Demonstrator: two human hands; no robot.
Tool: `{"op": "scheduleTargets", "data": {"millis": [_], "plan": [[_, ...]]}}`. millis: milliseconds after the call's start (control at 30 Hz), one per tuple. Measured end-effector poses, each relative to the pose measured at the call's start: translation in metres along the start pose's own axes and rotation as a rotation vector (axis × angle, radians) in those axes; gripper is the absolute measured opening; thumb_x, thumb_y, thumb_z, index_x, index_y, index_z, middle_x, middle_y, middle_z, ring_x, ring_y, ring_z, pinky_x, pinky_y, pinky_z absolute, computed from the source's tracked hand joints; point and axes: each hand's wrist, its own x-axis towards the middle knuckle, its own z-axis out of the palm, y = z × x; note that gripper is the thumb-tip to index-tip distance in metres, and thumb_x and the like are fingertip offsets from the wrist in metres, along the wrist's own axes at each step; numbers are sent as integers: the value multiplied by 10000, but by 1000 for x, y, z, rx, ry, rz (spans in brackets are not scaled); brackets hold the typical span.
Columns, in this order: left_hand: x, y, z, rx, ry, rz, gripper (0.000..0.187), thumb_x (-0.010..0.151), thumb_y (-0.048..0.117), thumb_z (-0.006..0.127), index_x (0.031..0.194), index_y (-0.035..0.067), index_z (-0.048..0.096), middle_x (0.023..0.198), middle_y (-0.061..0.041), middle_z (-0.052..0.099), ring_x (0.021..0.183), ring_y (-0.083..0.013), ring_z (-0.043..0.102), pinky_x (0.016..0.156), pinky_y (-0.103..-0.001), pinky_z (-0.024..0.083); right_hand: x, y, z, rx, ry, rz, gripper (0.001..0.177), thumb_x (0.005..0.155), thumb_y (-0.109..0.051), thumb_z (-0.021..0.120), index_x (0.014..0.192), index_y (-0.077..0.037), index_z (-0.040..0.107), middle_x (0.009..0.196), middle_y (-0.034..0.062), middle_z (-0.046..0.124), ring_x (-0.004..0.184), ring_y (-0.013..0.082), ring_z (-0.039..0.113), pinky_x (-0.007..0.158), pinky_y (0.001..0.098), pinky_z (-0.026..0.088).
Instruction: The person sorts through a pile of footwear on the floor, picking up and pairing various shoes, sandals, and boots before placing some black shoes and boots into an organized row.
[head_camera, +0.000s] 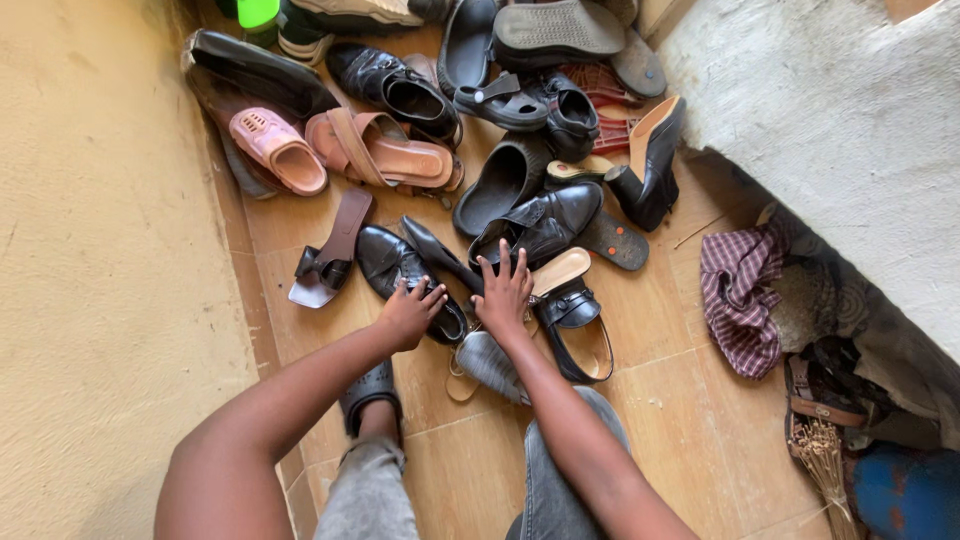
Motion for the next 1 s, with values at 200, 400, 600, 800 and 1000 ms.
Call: {"op": "scheduleTargets", "data": {"millis": [200,400,600,800,1000], "plan": [[1,6,32,-108,140,31,798,870,322,691,1557,108,346,1671,-62,238,1540,-329,216,1144,-671,277,-11,-18,12,-34,12,74,557,907,-274,791,1401,-203,544,1400,70,526,1340,294,507,1106,489,415],[-2,5,26,-222,374,-38,665,838,257,674,1450,61,498,1574,-106,416,1480,-375,328,1117,-638,317,-17,-7,2,6,-17,119,835,677,-308,895,1388,-119,501,1230,147,571,1106,367,572,832,547,456],[-7,-13,-6,-334,506,-32,477,822,181,635,1293,109,616,1460,-97,553,1395,-341,470,1089,-530,405,-14,31,-23,294,-100,24,505,653,-359,917,1078,-154,738,962,49,720,919,283,693,847,428,500],[-5,-30,-43,-536,711,-133,414,863,228,664,1264,134,621,1396,-99,593,1307,-314,538,991,-494,463,2,54,-73,1491,-108,257,280,805,-245,836,1002,-80,723,904,-30,706,821,64,631,784,234,490],[25,-21,-66,-529,725,-77,479,856,240,686,1315,130,601,1426,-89,578,1307,-312,534,978,-491,463,0,55,-130,995,347,274,307,851,-237,846,1041,-29,724,873,29,652,757,150,520,687,321,428]]}}
